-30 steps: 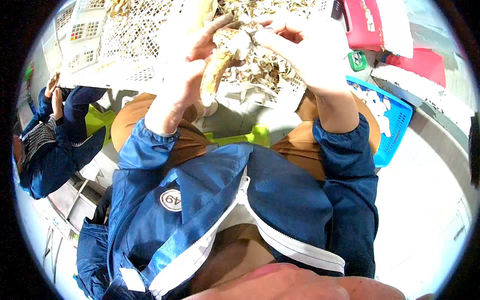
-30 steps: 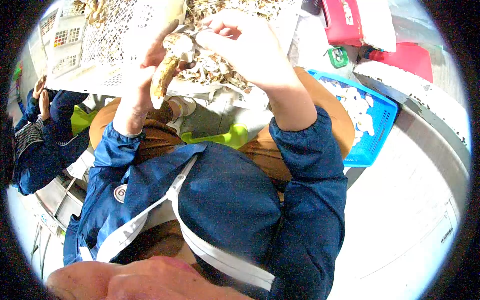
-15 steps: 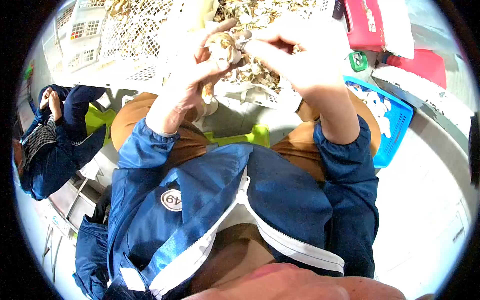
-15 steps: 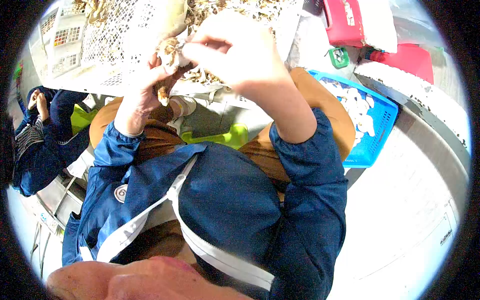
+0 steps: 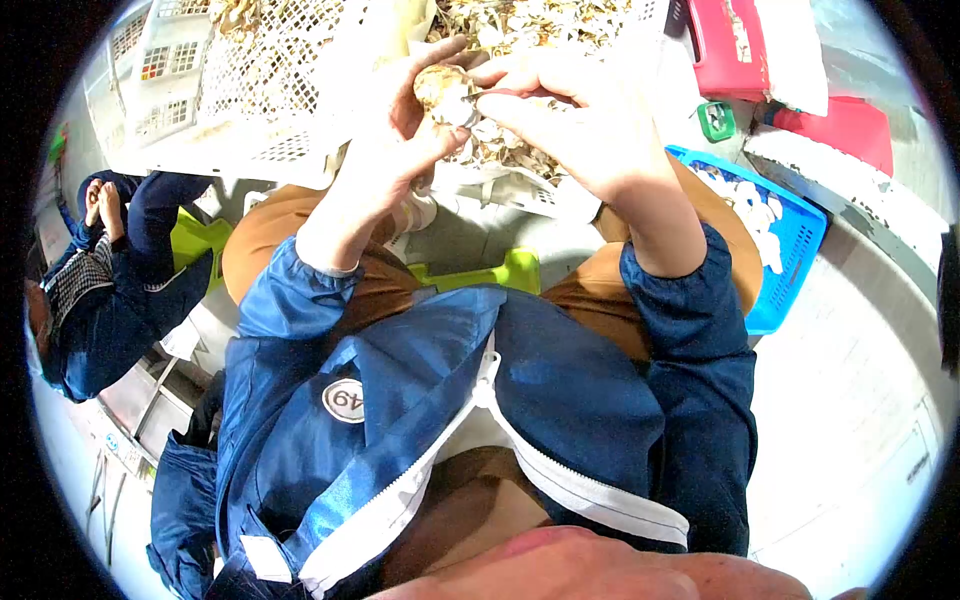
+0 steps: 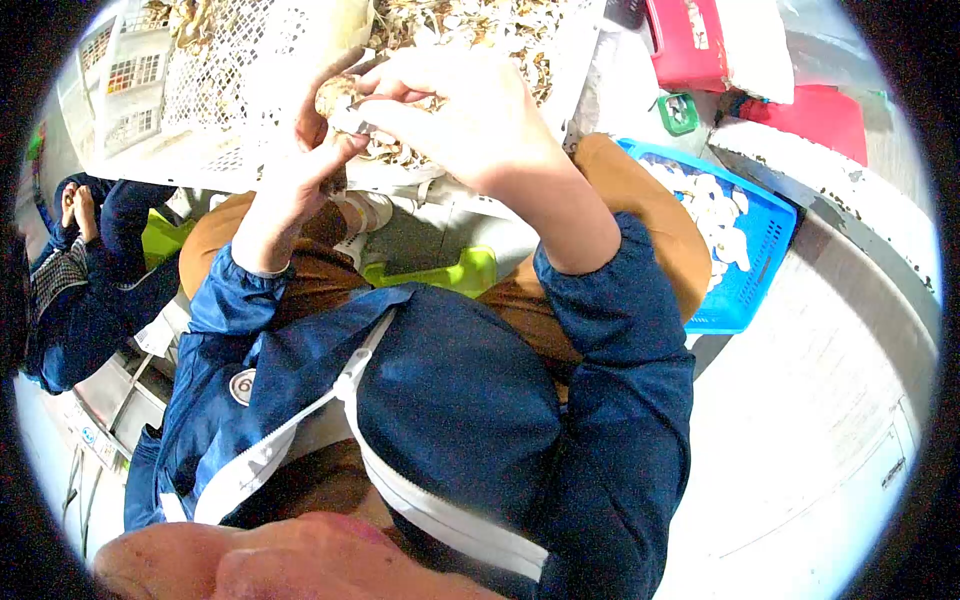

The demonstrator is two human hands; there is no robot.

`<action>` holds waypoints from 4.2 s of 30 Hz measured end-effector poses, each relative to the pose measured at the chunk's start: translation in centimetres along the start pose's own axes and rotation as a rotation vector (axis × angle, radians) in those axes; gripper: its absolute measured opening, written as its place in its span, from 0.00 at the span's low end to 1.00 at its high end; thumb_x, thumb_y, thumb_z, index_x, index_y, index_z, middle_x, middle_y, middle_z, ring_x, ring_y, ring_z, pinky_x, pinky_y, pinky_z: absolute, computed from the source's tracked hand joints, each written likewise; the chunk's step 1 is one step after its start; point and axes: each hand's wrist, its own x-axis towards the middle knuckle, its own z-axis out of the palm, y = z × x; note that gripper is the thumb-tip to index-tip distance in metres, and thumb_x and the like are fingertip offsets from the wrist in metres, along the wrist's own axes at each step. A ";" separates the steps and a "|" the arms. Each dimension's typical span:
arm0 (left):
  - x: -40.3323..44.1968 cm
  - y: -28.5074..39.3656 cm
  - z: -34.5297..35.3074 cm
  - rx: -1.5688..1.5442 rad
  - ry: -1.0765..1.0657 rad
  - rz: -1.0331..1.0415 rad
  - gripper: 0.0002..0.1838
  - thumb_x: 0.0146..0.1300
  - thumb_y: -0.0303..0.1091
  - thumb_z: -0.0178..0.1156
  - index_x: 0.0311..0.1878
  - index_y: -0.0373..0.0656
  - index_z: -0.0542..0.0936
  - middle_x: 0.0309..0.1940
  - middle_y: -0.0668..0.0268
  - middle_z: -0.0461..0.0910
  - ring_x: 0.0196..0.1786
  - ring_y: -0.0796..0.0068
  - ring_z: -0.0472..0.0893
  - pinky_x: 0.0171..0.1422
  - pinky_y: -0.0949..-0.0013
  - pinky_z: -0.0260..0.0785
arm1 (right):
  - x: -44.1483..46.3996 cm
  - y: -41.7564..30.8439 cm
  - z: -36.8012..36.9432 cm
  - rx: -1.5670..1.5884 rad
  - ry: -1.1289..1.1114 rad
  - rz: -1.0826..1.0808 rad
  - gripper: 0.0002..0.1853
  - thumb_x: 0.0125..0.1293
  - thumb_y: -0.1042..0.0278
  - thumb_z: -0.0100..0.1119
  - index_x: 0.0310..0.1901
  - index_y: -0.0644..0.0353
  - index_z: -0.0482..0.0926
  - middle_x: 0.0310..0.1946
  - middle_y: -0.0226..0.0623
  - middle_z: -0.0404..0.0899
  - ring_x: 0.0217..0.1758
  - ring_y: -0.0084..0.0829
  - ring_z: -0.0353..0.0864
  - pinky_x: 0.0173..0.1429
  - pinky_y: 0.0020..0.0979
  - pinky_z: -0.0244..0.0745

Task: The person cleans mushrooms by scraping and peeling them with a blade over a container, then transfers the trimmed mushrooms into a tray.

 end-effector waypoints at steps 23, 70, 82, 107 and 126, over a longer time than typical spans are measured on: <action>0.1 -0.4 -0.4 -0.436 0.019 -0.105 0.38 0.54 0.25 0.64 0.72 0.34 0.67 0.57 0.56 0.79 0.58 0.66 0.81 0.67 0.63 0.75 | 0.3 0.2 -0.1 -0.246 0.214 -0.054 0.07 0.61 0.67 0.67 0.35 0.60 0.82 0.35 0.39 0.82 0.39 0.38 0.84 0.45 0.35 0.78; 0.0 0.4 -0.9 0.098 -0.036 -0.005 0.37 0.60 0.33 0.66 0.72 0.37 0.67 0.55 0.58 0.76 0.53 0.73 0.79 0.65 0.68 0.71 | 0.6 0.2 -1.3 -0.607 0.246 -0.210 0.08 0.63 0.68 0.70 0.40 0.62 0.85 0.33 0.36 0.85 0.37 0.25 0.83 0.44 0.27 0.77; 0.5 0.1 -1.1 -0.419 0.012 -0.219 0.38 0.62 0.19 0.58 0.77 0.36 0.61 0.61 0.57 0.74 0.62 0.67 0.75 0.70 0.63 0.71 | -0.1 1.3 0.3 -0.483 0.064 0.124 0.11 0.69 0.56 0.60 0.40 0.54 0.81 0.31 0.42 0.83 0.37 0.46 0.84 0.43 0.43 0.78; 0.2 0.9 0.5 -0.285 0.117 -0.263 0.36 0.65 0.27 0.67 0.75 0.43 0.65 0.61 0.63 0.76 0.60 0.73 0.78 0.66 0.68 0.72 | -0.3 1.4 2.2 -0.779 0.129 -0.375 0.08 0.57 0.72 0.61 0.39 0.61 0.80 0.39 0.40 0.82 0.42 0.44 0.83 0.48 0.40 0.79; 0.5 1.7 -1.1 -0.420 -0.078 -0.324 0.35 0.61 0.25 0.58 0.74 0.37 0.66 0.52 0.57 0.81 0.46 0.70 0.85 0.47 0.72 0.80 | 0.6 2.0 -1.1 -0.018 0.121 0.271 0.09 0.64 0.66 0.67 0.36 0.63 0.81 0.27 0.28 0.82 0.31 0.17 0.75 0.39 0.26 0.74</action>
